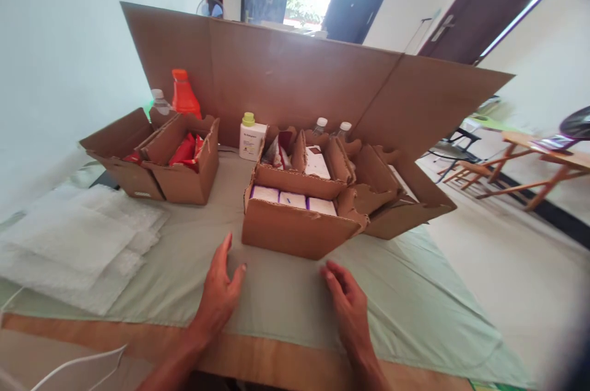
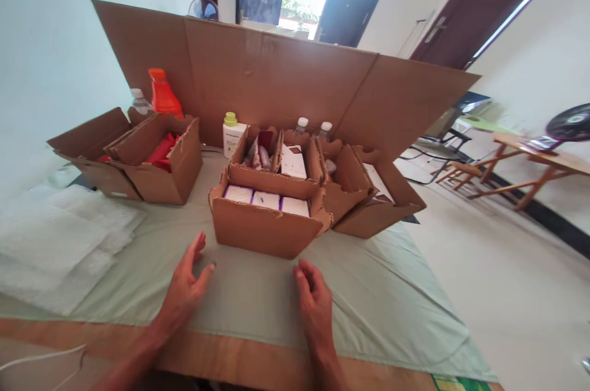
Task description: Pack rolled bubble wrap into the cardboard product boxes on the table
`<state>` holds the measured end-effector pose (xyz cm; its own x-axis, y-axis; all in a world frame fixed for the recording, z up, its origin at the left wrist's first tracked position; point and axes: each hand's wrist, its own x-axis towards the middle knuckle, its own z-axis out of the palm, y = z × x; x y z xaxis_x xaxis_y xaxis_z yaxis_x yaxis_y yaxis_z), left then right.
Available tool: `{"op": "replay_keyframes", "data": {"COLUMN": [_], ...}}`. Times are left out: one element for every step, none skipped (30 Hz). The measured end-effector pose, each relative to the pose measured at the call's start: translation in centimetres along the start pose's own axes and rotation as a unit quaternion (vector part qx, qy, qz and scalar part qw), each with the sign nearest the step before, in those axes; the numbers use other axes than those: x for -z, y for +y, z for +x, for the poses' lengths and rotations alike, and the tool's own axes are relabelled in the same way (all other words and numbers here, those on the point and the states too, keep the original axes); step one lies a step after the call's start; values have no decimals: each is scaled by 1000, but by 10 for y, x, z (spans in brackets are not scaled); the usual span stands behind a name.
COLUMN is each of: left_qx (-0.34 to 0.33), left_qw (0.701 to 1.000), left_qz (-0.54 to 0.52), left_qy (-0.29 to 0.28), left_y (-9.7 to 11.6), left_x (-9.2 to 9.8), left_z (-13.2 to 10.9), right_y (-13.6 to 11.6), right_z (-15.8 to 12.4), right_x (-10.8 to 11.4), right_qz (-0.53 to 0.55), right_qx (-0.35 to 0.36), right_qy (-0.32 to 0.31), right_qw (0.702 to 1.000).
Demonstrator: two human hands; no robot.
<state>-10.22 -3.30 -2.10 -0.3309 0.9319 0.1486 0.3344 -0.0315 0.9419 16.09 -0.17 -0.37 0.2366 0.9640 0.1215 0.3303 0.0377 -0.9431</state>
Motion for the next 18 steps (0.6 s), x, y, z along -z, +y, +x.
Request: {"op": "replay_keyframes", "data": {"left_qx": [-7, -17, -32, -48, -62, -74, -86, -97, -108, -119, -127, -132, -132, -132, -134, -138, -145, -152], "left_qw": [1000, 999, 997, 995, 994, 992, 990, 989, 987, 986, 984, 983, 983, 983, 982, 981, 979, 978], "left_qz": [26, 49, 68, 83, 94, 102, 108, 113, 116, 119, 121, 123, 126, 130, 134, 138, 142, 144], "left_qy": [2, 4, 7, 9, 10, 10, 10, 11, 14, 15, 16, 15, 13, 12, 11, 12, 12, 12], "left_y": [-7, -13, -19, -23, -26, -28, -28, -28, -26, -25, -24, -23, -22, -22, -23, -24, -25, -25], "left_x": [8, 16, 24, 29, 34, 37, 38, 38, 38, 37, 36, 35, 34, 33, 32, 32, 31, 31], "left_z": [-11, -22, -31, -39, -45, -50, -52, -53, -53, -53, -52, -51, -50, -49, -49, -48, -48, -48], "right_y": [-1, -5, -13, -22, -34, -48, -61, -74, -86, -96, -105, -113, -120, -125, -131, -135, -140, -144], "right_z": [-8, -16, -22, -26, -29, -31, -31, -30, -28, -26, -23, -21, -18, -16, -15, -14, -14, -14], "right_x": [0, -3, -8, -16, -27, -40, -56, -74, -93, -114, -135, -157, -178, -200, -220, -240, -258, -275], "right_qz": [-17, -32, -41, -47, -49, -47, -44, -44, -53, -71, -94, -118, -137, -151, -158, -161, -169, -176], "right_qx": [2, 12, 29, 50, 75, 101, 131, 163, 203, 246, 287, 325, 357, 382, 403, 421, 440, 460], "right_qy": [-7, -22, -44, -73, -110, -149, -190, -229, -264, -295, -322, -346, -367, -385, -401, -415, -427, -437], "right_qw": [1000, 999, 998, 995, 990, 982, 972, 959, 941, 921, 897, 872, 848, 826, 807, 790, 772, 753]}}
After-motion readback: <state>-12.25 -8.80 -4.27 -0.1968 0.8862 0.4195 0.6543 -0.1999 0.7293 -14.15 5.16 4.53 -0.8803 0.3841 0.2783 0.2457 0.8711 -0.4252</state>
